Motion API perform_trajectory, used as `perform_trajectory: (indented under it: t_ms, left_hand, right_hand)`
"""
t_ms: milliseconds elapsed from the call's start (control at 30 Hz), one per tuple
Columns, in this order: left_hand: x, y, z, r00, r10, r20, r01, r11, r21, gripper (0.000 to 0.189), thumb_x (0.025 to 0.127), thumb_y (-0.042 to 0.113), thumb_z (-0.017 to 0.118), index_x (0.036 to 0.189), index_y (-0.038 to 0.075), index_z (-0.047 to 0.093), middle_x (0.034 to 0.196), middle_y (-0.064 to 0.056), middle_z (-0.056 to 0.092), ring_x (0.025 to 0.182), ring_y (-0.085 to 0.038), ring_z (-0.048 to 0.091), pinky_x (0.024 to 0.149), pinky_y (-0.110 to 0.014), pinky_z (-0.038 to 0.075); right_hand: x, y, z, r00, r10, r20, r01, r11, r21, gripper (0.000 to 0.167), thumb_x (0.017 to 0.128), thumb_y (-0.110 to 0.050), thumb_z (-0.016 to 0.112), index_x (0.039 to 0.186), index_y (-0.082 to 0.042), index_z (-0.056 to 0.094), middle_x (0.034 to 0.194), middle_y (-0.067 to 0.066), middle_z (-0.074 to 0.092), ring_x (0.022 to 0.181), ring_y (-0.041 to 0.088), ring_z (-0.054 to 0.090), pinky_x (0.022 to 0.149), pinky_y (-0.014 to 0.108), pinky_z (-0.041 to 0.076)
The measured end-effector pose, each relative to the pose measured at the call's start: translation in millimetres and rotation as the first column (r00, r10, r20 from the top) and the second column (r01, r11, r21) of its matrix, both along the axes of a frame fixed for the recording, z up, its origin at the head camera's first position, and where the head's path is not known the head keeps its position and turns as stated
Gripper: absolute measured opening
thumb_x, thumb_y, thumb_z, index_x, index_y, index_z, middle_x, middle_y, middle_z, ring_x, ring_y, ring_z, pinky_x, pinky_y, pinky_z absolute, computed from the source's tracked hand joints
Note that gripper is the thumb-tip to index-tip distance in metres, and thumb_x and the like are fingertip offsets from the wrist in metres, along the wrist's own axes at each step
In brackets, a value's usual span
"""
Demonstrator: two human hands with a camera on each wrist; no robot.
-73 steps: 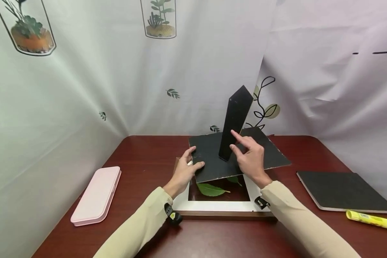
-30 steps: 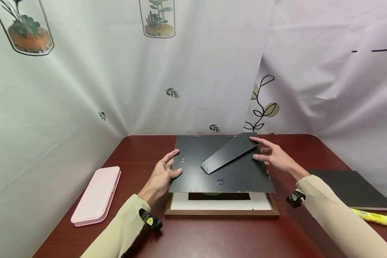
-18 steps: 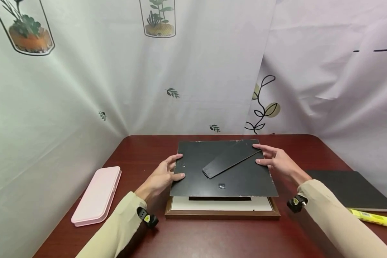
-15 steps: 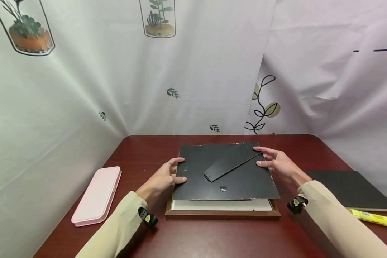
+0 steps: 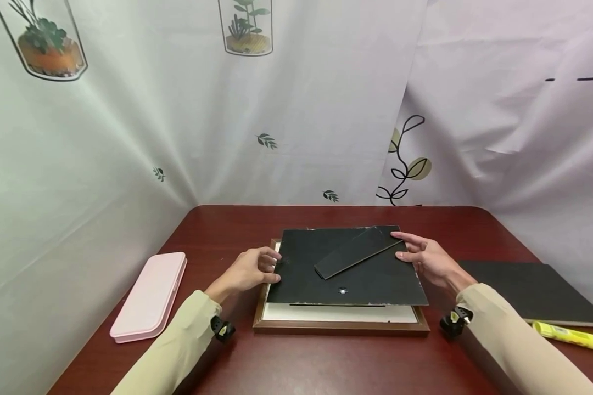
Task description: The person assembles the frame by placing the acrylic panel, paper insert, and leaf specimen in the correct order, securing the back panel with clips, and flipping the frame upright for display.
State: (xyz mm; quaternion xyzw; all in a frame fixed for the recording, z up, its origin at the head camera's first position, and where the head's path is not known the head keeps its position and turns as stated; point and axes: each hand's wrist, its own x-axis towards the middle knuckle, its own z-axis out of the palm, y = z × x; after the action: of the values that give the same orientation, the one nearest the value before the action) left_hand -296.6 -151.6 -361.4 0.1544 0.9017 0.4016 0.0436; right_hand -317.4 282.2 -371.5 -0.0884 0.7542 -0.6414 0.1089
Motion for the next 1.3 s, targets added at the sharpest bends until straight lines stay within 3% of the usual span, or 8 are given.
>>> perform_trajectory:
  t_ms: [167,333,600,1000,1167,1200,1267,1300]
  left_hand:
    - [0.6,-6.0,-7.5,0.998,-0.004,-0.061,0.002,1.0,-0.023,0.046,0.079,0.01,0.083,0.121,0.004,0.066,0.116,-0.015,0.071,0.107,-0.029,0.069,0.092,-0.044,0.056]
    - [1.4,-11.9,-13.7,0.998,-0.005,-0.065,0.006,1.0,0.012,0.047,0.078,0.007,0.083,0.122,0.002,0.065,0.121,-0.018,0.068,0.111,-0.034,0.067,0.095,-0.047,0.055]
    - [1.7,-13.7,-19.4,0.999,-0.033,-0.035,0.029,0.992,-0.122,0.06,0.075,0.012,0.087,0.128,0.001,0.061,0.13,-0.018,0.063,0.118,-0.036,0.061,0.1,-0.051,0.05]
    - [1.5,-13.9,-18.4,0.998,-0.064,-0.027,0.06,0.989,-0.136,0.065,0.071,0.01,0.088,0.128,-0.001,0.061,0.128,-0.019,0.064,0.108,-0.033,0.068,0.089,-0.044,0.057]
    - [1.0,-15.2,-18.6,0.998,-0.067,-0.014,0.064,0.99,-0.129,0.064,0.072,0.007,0.087,0.13,-0.001,0.061,0.13,-0.019,0.064,0.108,-0.033,0.069,0.086,-0.042,0.058]
    - [0.9,-15.5,-18.5,0.998,-0.066,-0.009,0.065,0.99,-0.123,0.064,0.072,0.006,0.087,0.13,-0.002,0.061,0.131,-0.02,0.064,0.108,-0.033,0.069,0.085,-0.042,0.059]
    - [0.9,-16.1,-18.4,0.998,-0.068,-0.004,0.067,0.991,-0.117,0.064,0.073,0.005,0.087,0.131,-0.002,0.06,0.131,-0.02,0.064,0.107,-0.033,0.069,0.084,-0.041,0.059]
    - [0.8,-16.2,-18.3,0.998,-0.063,0.0,0.063,0.992,-0.113,0.064,0.073,0.005,0.087,0.131,-0.001,0.061,0.132,-0.02,0.064,0.107,-0.032,0.069,0.084,-0.04,0.059]
  right_hand:
    - [-1.0,-0.7,-3.3,1.0,0.014,-0.011,-0.014,1.0,0.028,0.071,0.095,-0.01,0.067,0.157,-0.009,0.033,0.167,0.025,0.001,0.053,0.002,0.035,0.052,0.023,0.03]
    - [-4.3,-4.4,-4.9,0.999,0.016,-0.03,-0.014,0.998,0.068,0.072,0.094,-0.014,0.07,0.156,-0.007,0.034,0.167,0.025,0.01,0.049,0.004,0.027,0.05,0.026,0.024]
    - [-4.7,-9.9,-6.4,0.999,0.024,-0.032,-0.022,0.998,0.053,0.071,0.093,-0.011,0.069,0.155,-0.005,0.035,0.165,0.026,0.016,0.051,0.005,0.025,0.052,0.024,0.026]
    - [-2.3,-11.7,-5.8,1.0,0.015,-0.002,-0.014,0.996,0.09,0.073,0.093,-0.013,0.07,0.156,-0.007,0.034,0.165,0.028,0.014,0.052,0.006,0.023,0.05,0.024,0.026]
    - [-3.2,-15.1,-8.1,1.0,0.016,0.005,-0.016,0.995,0.096,0.074,0.093,-0.014,0.07,0.157,-0.008,0.033,0.166,0.028,0.007,0.06,0.005,0.027,0.052,0.023,0.03]
    - [-3.2,-15.6,-8.3,1.0,0.017,0.009,-0.018,0.995,0.101,0.074,0.094,-0.014,0.07,0.157,-0.009,0.032,0.166,0.028,0.007,0.067,0.003,0.038,0.054,0.022,0.035]
    - [-4.2,-16.5,-8.5,1.0,0.018,0.01,-0.019,0.993,0.117,0.075,0.093,-0.013,0.07,0.158,-0.009,0.032,0.164,0.029,0.012,0.061,0.009,0.031,0.055,0.022,0.037]
    - [-4.7,-17.3,-8.2,1.0,0.013,0.01,-0.014,0.991,0.134,0.075,0.093,-0.013,0.071,0.157,-0.01,0.033,0.16,0.031,0.028,0.063,0.009,0.035,0.057,0.023,0.04]
